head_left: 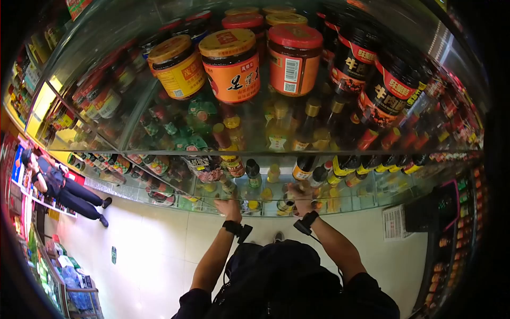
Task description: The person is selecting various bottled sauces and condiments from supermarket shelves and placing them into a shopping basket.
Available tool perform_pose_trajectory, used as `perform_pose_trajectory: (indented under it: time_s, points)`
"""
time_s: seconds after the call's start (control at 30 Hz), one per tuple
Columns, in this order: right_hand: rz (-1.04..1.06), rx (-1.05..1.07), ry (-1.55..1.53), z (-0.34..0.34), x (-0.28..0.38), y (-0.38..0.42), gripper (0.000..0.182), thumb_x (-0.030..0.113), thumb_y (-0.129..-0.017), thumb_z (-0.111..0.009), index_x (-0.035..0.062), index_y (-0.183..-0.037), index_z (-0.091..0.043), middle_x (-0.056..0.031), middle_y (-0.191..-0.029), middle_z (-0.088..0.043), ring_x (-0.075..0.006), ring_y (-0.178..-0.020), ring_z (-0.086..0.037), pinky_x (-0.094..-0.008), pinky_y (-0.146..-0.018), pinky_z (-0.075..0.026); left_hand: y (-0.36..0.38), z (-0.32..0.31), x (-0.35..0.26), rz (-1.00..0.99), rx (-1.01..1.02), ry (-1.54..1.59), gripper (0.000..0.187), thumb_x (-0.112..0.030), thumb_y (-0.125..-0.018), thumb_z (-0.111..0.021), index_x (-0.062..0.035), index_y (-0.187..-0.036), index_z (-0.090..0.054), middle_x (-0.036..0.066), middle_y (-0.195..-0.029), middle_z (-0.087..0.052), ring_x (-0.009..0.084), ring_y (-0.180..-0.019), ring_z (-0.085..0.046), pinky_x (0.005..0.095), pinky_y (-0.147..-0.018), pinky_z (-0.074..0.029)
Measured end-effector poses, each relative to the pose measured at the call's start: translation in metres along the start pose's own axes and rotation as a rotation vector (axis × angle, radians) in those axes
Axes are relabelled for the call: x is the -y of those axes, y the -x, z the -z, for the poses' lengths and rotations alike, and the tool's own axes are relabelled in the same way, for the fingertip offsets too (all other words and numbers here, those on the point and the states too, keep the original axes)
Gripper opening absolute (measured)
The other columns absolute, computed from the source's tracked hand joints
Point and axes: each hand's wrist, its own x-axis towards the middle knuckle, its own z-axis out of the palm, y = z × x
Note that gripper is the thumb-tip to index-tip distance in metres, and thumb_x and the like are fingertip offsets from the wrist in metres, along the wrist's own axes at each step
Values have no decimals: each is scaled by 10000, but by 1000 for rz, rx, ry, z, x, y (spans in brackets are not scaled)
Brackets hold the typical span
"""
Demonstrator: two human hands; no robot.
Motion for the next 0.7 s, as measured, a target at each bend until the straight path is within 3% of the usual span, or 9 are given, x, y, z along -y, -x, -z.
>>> perform_pose_trajectory:
  time_s: [0.1, 0.17, 0.37, 0.43, 0.47, 0.5, 0.57, 0.63, 0.7]
  points:
    - [100, -49, 127, 28, -19, 17, 77, -23, -719, -634, -3, -785, -600, -65, -799, -620, -154, -730, -595, -298, -666, -477, -29, -9, 7, -194, 126, -29, 760, -317, -610, -755, 19, -1175, -373, 205, -1075, -456, 366, -993, -454, 444, -866, -350]
    - [-114, -106, -56, 38, -16, 33, 109, -70, -690, -622, -33, -789, -596, -77, -800, -623, -180, -715, -607, -302, -672, -487, -46, -16, 7, -323, 176, -82, 773, -333, -574, -774, 32, -1154, -418, 235, -1097, -458, 392, -1026, -454, 450, -846, -375]
    - [-130, -340, -88, 32, 15, 83, 144, -101, -625, -629, -26, -738, -579, -53, -728, -606, -173, -675, -594, -304, -629, -469, -111, -46, 29, -360, 251, -246, 552, -430, -570, -766, -11, -865, -564, 167, -797, -615, 335, -774, -601, 414, -675, -465]
    - [-121, -408, -22, 28, 23, 97, 139, -90, -620, -634, -16, -723, -577, -45, -720, -602, -165, -660, -584, -298, -614, -458, -117, -47, 19, -766, 242, -117, 472, -386, -624, -747, -7, -851, -578, 171, -804, -628, 320, -775, -614, 389, -647, -470]
    - [-148, -430, -23, 29, 22, 103, 135, -79, -616, -638, -7, -713, -579, -43, -712, -602, -158, -646, -573, -290, -607, -449, -110, -37, 9, -503, 305, -272, 348, -287, -674, -726, -2, -824, -594, 146, -787, -638, 274, -717, -618, 351, -629, -474]
    - [-174, -452, -26, 29, 20, 110, 131, -69, -612, -642, 2, -704, -581, -40, -703, -601, -152, -633, -562, -282, -600, -440, -117, -43, 20, -507, 330, -276, 348, -287, -674, -726, -2, -824, -594, 146, -787, -638, 274, -717, -618, 351, -629, -474]
    - [-192, -496, -22, 29, 15, 122, 121, -57, -606, -646, 7, -688, -586, -43, -684, -596, -150, -619, -560, -282, -593, -440, -142, -58, 53, -412, 358, 21, 214, -184, -703, -688, -5, -787, -607, 117, -777, -641, 217, -663, -600, 331, -609, -464]
    - [-292, -530, -22, 29, 10, 131, 117, -57, -606, -647, 13, -678, -586, -44, -666, -590, -150, -612, -559, -285, -586, -440, -95, -25, 7, -294, 426, 284, 149, -135, -711, -648, -2, -757, -601, 81, -747, -632, 174, -635, -572, 326, -602, -456]
    - [-275, -558, -44, 23, 15, 138, 112, -56, -604, -646, 15, -661, -581, -43, -650, -583, -152, -600, -557, -286, -578, -439, -84, -12, -1, -431, 421, -155, 124, -99, -700, -628, 6, -758, -595, 73, -734, -624, 178, -630, -571, 330, -592, -450]
